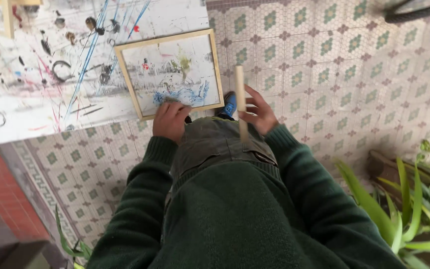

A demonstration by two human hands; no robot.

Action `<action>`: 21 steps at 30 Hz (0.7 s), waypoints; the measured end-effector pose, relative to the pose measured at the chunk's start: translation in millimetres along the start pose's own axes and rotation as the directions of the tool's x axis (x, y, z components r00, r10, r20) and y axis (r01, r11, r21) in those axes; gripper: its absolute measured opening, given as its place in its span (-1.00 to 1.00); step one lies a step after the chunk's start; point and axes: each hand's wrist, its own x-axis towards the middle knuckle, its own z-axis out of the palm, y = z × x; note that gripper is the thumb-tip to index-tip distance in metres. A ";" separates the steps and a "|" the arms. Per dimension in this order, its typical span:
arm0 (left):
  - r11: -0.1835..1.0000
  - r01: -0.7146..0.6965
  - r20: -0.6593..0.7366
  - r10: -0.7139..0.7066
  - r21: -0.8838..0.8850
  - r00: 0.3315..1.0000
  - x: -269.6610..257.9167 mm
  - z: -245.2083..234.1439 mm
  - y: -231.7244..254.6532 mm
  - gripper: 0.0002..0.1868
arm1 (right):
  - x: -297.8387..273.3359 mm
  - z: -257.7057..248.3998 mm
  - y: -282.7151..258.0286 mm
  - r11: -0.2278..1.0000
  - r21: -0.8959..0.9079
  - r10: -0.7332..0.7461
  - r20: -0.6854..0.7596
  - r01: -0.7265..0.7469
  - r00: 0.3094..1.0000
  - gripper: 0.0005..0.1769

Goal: The recorder is sanding small wooden frames on a workbench using a sanding block.

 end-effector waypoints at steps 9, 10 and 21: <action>0.968 0.231 0.392 -0.250 0.095 0.886 57.9 -25.1 -5.3 0.31 | 44.4 26.3 -13.0 0.995 0.085 -0.067 0.103 0.058 0.992 -0.05; 0.964 0.247 0.386 -0.266 0.098 0.883 65.0 -28.4 -8.7 0.31 | 45.1 26.8 -3.3 0.995 0.079 -0.062 0.119 0.053 0.991 -0.05; 0.950 0.267 0.610 -0.308 0.160 0.730 84.2 -26.4 -29.8 0.62 | 47.9 52.0 21.2 0.988 0.012 -0.151 -0.102 0.153 0.983 -0.30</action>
